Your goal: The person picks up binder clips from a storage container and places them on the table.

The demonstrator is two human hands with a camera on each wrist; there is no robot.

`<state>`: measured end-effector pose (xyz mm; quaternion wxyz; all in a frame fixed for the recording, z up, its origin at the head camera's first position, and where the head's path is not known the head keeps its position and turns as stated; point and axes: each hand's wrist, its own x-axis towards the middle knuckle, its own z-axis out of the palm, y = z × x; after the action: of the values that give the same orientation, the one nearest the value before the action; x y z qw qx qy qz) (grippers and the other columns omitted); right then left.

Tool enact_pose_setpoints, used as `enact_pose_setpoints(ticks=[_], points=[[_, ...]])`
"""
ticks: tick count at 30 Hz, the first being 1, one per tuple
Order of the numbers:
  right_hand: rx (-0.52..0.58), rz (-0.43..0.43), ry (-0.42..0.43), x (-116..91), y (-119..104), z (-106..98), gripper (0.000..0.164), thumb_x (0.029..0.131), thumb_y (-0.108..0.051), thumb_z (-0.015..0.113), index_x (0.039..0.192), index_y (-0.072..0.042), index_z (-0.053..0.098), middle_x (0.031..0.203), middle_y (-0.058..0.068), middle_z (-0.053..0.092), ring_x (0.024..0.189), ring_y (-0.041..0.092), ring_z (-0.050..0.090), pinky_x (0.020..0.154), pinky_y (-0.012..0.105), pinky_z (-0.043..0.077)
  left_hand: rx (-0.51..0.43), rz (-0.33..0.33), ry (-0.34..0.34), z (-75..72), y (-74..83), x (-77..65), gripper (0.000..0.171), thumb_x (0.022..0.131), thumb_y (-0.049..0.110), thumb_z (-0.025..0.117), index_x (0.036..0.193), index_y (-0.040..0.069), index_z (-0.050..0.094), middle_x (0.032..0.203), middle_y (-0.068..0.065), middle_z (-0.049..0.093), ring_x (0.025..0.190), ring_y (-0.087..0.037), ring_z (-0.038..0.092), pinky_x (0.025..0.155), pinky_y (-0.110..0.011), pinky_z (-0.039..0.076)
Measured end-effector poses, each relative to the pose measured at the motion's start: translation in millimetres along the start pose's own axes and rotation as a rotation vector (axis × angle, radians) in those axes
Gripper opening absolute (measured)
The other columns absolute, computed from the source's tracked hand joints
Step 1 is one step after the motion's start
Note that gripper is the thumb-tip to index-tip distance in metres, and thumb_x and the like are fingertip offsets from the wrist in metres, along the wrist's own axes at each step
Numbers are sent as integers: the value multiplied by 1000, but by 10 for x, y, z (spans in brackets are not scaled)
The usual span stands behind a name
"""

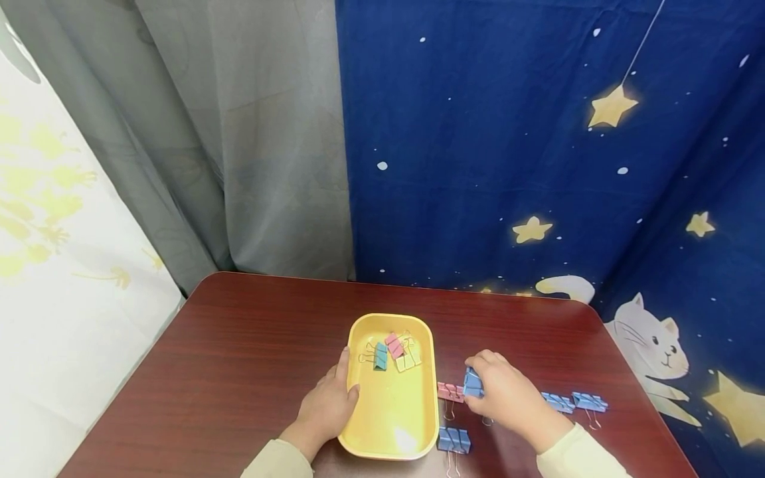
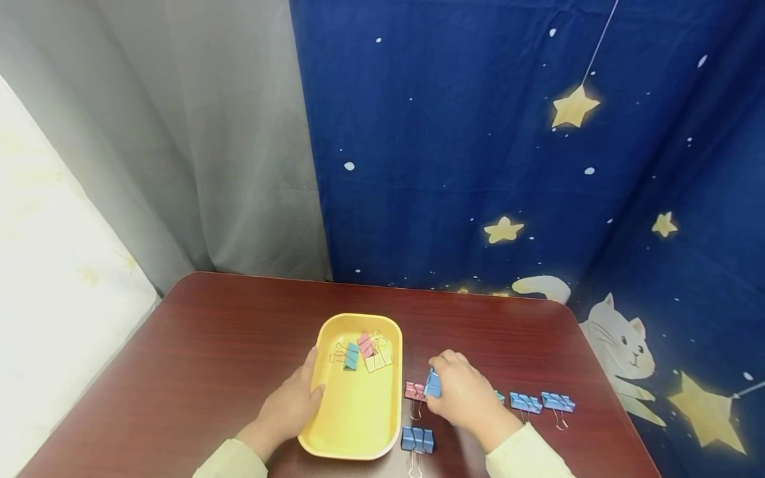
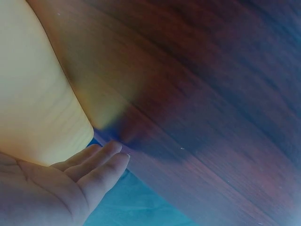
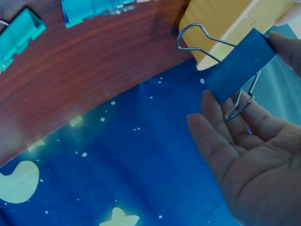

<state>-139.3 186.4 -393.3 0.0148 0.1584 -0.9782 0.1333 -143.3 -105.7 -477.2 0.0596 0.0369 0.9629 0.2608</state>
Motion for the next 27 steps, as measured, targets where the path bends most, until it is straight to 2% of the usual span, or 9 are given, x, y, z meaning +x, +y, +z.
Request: enact_pose_setpoints(ticks=[7,22,27], points=[[11,38,-44,-64,45,80,49,66,-22,86,107,-3,67,103,4,62,95,20,58,88,42,53,-1,-8,-12,2,4,-1,71,97,29,52,154,6,16,141,-24,46,123,-43,51,93,-56,46],[11,30,-61,-225,148,198,48,63,-18,87,104,-2,67,99,4,62,95,24,60,86,46,52,-2,-3,-5,2,-12,0,71,97,28,52,154,6,16,140,-26,46,123,-44,51,93,-57,46],[25,40,-115,-266,157,262,49,63,-19,86,104,0,68,99,5,63,95,24,59,88,46,52,0,-5,-1,1,-6,0,71,97,28,52,154,6,16,137,-28,48,120,-45,52,91,-57,47]])
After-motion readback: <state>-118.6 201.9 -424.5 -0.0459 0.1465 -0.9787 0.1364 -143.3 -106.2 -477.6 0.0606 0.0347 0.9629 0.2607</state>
